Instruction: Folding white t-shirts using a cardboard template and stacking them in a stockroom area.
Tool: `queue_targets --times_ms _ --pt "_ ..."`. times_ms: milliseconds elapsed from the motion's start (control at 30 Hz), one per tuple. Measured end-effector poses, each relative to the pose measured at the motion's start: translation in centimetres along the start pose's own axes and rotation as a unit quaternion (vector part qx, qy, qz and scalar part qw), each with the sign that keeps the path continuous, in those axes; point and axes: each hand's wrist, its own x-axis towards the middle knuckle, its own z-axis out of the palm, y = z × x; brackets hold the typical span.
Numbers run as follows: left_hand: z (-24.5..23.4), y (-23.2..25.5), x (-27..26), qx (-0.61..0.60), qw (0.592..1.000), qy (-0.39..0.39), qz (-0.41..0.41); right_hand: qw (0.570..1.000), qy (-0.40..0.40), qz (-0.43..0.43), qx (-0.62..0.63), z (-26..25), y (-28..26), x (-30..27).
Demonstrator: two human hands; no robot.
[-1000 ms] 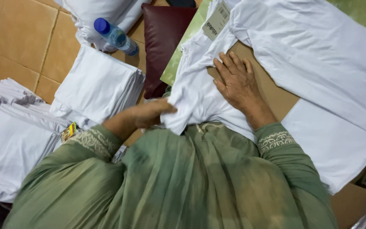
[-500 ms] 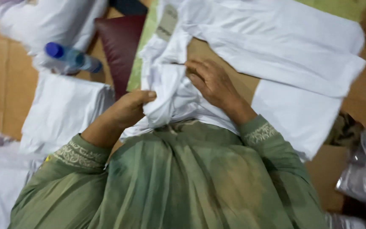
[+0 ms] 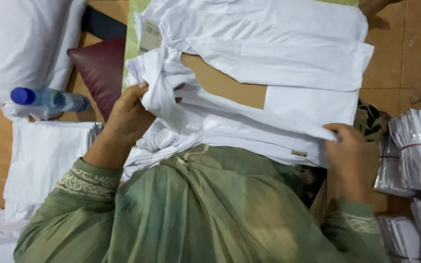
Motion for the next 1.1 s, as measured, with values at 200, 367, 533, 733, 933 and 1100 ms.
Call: queue_targets --times_ms 200,367,533,733,933,1100 --pt "-2.3 0.6 4.0 -0.005 0.999 0.036 0.023 0.988 -0.001 0.092 0.124 -5.9 -2.5 4.1" --pt "-1.7 0.5 6.3 0.042 0.994 0.096 0.023 0.955 0.039 0.12 0.267 -1.9 1.6 9.7" --pt "-2.6 -0.6 8.0 0.09 0.982 0.166 -0.005 0.933 0.12 0.096 0.326 1.1 2.0 11.1" --pt "-3.0 -1.3 9.1 0.134 0.977 0.167 -0.023 0.981 0.164 -0.007 0.099 -0.9 -3.4 8.9" --pt "-7.3 -2.1 10.5 0.182 0.979 0.091 -0.029 0.975 -0.003 -0.205 -0.088 2.1 -6.7 7.8" --pt "-6.4 -3.0 10.2 0.141 0.98 0.134 -0.029 0.93 0.131 -0.344 0.007 2.9 -11.0 9.1"
